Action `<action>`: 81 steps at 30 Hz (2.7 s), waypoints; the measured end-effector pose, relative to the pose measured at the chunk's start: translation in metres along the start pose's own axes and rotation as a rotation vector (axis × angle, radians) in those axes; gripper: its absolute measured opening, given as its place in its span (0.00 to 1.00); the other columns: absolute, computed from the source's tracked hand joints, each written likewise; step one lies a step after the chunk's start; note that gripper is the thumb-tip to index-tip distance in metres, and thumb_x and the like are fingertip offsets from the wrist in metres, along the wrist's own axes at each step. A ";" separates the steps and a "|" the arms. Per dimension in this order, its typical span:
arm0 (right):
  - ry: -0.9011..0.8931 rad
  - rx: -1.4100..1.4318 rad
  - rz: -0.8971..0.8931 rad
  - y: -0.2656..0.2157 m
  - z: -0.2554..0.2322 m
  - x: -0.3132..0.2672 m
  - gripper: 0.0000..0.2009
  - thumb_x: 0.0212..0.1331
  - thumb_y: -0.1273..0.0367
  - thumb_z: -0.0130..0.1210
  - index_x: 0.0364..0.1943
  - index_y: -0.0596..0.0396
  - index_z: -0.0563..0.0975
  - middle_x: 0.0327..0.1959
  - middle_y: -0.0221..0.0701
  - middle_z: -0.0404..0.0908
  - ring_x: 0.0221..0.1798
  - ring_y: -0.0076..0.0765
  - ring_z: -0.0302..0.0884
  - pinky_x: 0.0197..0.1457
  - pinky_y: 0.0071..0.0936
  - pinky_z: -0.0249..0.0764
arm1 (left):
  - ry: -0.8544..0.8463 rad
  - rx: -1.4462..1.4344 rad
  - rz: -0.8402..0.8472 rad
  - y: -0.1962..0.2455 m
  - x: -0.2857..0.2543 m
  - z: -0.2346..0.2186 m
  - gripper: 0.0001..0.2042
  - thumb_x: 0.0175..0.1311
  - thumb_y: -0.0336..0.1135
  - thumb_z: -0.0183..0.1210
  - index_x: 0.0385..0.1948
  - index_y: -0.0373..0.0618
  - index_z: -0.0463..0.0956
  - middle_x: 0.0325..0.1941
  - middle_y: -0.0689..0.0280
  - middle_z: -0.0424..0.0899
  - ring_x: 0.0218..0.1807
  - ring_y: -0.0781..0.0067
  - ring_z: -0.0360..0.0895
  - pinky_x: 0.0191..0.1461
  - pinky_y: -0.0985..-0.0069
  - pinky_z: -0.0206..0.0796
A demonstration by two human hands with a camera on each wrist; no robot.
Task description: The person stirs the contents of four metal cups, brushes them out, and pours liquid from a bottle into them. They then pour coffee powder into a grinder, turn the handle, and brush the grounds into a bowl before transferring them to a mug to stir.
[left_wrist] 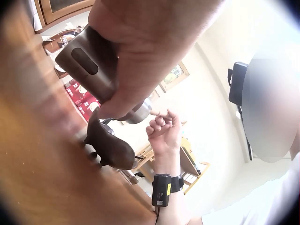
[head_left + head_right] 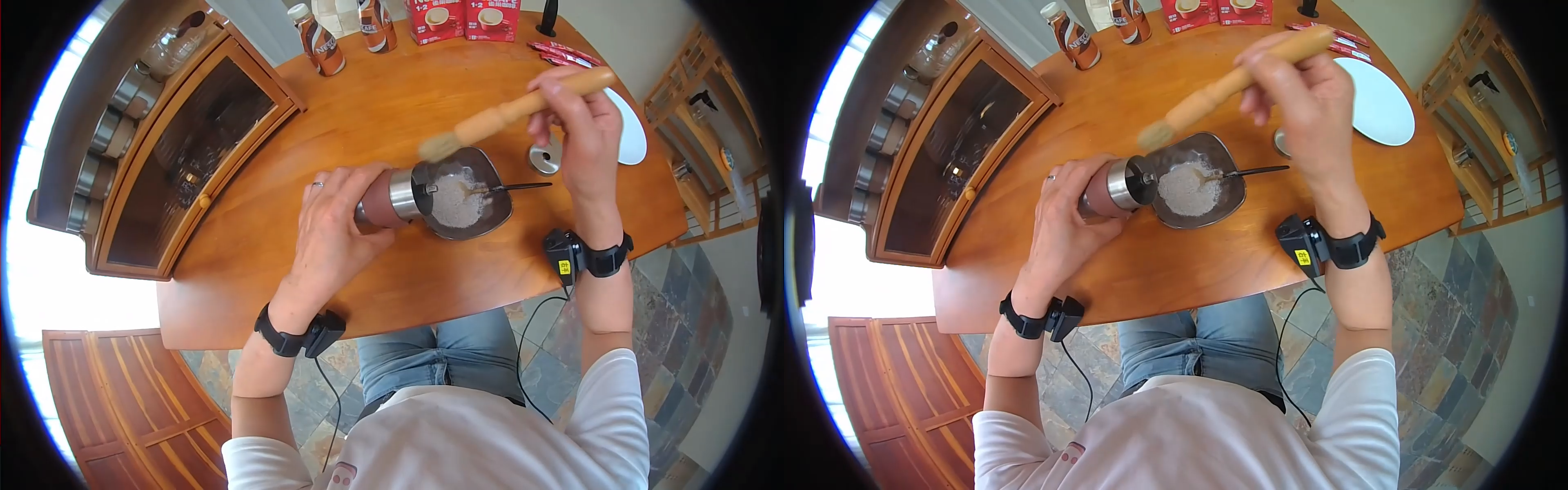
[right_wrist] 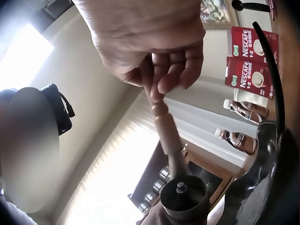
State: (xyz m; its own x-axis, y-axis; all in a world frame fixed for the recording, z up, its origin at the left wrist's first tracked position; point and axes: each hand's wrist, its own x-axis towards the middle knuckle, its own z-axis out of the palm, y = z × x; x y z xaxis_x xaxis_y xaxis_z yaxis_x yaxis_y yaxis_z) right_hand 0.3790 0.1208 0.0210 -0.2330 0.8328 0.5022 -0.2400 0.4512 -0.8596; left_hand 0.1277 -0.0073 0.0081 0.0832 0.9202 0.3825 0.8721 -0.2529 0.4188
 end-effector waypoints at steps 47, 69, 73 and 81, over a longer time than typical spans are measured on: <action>0.028 0.112 0.061 0.005 0.001 -0.011 0.11 0.68 0.65 0.55 0.36 0.61 0.80 0.23 0.30 0.81 0.19 0.20 0.75 0.21 0.15 0.68 | -0.098 0.082 -0.025 0.028 0.023 -0.010 0.25 0.43 0.30 0.72 0.49 0.49 0.78 0.40 0.58 0.80 0.45 0.52 0.76 0.54 0.62 0.65; 0.187 0.080 0.078 0.001 0.000 -0.011 0.11 0.66 0.64 0.56 0.33 0.59 0.80 0.18 0.29 0.79 0.15 0.18 0.73 0.16 0.14 0.60 | -0.133 0.051 -0.079 0.025 0.022 -0.009 0.25 0.44 0.30 0.72 0.50 0.48 0.78 0.41 0.57 0.81 0.47 0.50 0.76 0.56 0.60 0.66; 0.144 -0.098 0.068 0.003 -0.003 -0.013 0.11 0.66 0.64 0.57 0.34 0.59 0.81 0.19 0.29 0.79 0.16 0.18 0.74 0.17 0.14 0.62 | -0.107 0.046 -0.071 0.023 0.022 -0.009 0.26 0.43 0.29 0.71 0.50 0.47 0.78 0.41 0.58 0.81 0.47 0.51 0.76 0.56 0.60 0.66; 0.239 0.041 -0.084 -0.006 -0.005 -0.015 0.08 0.65 0.68 0.58 0.35 0.60 0.81 0.26 0.31 0.83 0.23 0.19 0.77 0.25 0.15 0.70 | -0.110 0.144 -0.007 0.025 0.025 -0.015 0.25 0.42 0.27 0.71 0.49 0.48 0.78 0.39 0.58 0.80 0.45 0.52 0.76 0.54 0.63 0.64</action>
State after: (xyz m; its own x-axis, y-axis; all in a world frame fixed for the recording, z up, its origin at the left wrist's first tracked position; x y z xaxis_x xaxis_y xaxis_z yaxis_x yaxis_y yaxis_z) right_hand 0.3886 0.1072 0.0184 0.0175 0.8476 0.5304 -0.2883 0.5122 -0.8090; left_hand 0.1439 0.0049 0.0403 0.1219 0.9509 0.2844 0.9323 -0.2080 0.2958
